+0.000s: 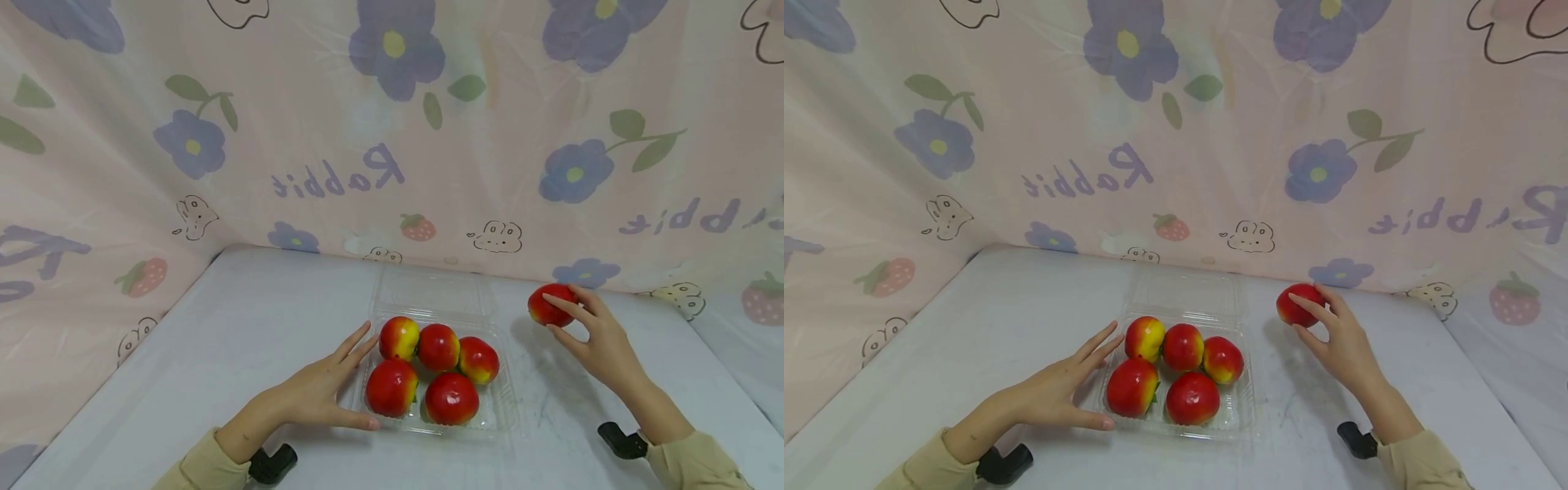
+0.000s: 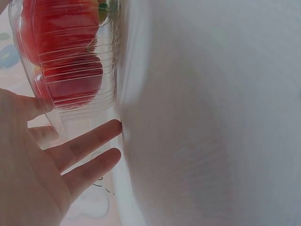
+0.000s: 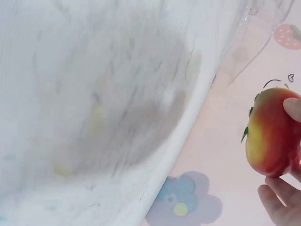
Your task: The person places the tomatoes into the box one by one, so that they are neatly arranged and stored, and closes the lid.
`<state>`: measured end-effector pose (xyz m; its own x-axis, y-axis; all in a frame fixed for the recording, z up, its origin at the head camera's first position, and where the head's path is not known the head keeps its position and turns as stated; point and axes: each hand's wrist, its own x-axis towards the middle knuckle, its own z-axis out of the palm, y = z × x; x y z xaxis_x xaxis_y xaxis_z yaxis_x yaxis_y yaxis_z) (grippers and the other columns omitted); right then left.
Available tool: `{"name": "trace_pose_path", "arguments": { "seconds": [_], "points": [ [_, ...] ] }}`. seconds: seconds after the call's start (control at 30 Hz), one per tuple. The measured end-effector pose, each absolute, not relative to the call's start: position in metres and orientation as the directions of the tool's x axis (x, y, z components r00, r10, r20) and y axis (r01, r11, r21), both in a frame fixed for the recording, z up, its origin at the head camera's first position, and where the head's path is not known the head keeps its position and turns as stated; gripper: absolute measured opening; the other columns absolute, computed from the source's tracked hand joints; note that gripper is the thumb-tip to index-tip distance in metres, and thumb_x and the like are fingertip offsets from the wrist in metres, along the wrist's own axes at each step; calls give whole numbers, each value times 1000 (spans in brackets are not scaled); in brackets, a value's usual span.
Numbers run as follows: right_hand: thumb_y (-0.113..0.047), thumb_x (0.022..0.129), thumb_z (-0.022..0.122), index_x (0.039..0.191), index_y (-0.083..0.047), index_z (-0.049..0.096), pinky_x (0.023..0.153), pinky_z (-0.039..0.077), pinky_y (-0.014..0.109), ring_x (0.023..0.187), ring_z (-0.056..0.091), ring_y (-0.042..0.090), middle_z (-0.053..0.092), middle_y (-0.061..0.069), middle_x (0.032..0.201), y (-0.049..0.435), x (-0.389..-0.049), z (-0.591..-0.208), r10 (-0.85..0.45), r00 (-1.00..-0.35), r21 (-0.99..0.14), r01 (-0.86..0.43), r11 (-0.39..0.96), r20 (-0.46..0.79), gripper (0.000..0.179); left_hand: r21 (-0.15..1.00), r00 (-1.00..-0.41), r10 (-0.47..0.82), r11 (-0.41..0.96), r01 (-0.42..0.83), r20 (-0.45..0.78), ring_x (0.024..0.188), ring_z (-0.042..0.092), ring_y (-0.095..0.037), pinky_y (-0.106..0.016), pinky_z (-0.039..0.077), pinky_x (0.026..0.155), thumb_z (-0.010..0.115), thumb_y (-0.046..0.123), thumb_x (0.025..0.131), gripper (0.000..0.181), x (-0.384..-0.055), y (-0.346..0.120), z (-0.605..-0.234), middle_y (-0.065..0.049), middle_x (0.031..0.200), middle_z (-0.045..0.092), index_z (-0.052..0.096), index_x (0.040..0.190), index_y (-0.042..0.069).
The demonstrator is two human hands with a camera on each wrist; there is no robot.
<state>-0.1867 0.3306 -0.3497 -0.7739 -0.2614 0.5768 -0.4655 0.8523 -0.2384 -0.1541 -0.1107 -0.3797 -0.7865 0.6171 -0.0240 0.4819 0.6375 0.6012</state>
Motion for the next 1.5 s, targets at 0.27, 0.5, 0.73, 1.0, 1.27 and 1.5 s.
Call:
{"name": "trace_pose_path", "arguments": {
  "seconds": [0.27,0.5,0.73,1.0,1.27,1.5],
  "points": [
    [3,68,81,120,-9,65,86,18,-7,107,51,38,49,23,132,324,-180,-348,-281,-770,-248,-490,836,573,56,604,-786,618,635,481,-23,138,38,-30,-58,46,96,67,71,69,109,-153,-111,-379,9,162,-4,9,154,36],
    [2,68,82,121,-13,66,86,20,-7,109,52,38,49,21,134,317,-174,-343,-283,-779,-266,-492,829,559,57,602,-789,614,635,483,-15,139,37,-28,-58,44,99,66,72,70,108,-151,-111,-379,11,162,-5,9,154,37],
    [2,66,83,120,-15,67,88,23,-6,109,53,36,51,19,133,311,-166,-336,-311,-756,-262,-531,806,575,59,603,-789,614,635,483,-15,139,37,-28,-59,44,99,66,72,70,108,-151,-110,-378,12,162,-6,8,154,37],
    [-1,65,85,120,-17,67,83,27,-6,110,53,33,51,16,133,303,-157,-334,-332,-772,-260,-530,807,541,61,604,-791,612,635,481,-14,139,37,-29,-59,44,98,67,72,70,108,-151,-111,-377,10,162,-5,9,154,36],
    [-1,65,85,120,-19,67,83,29,-5,110,53,31,52,15,133,298,-150,-331,-356,-764,-250,-548,799,538,61,602,-789,615,635,484,-15,139,36,-28,-59,43,100,66,72,70,108,-151,-111,-378,11,162,-6,8,154,37],
    [0,65,84,121,-21,67,85,30,-5,112,52,28,53,14,133,296,-147,-332,-346,-778,-279,-541,794,524,62,600,-788,616,637,484,-19,139,37,-28,-58,43,99,66,72,70,109,-151,-110,-378,11,162,-6,7,154,37]
  ]
}}
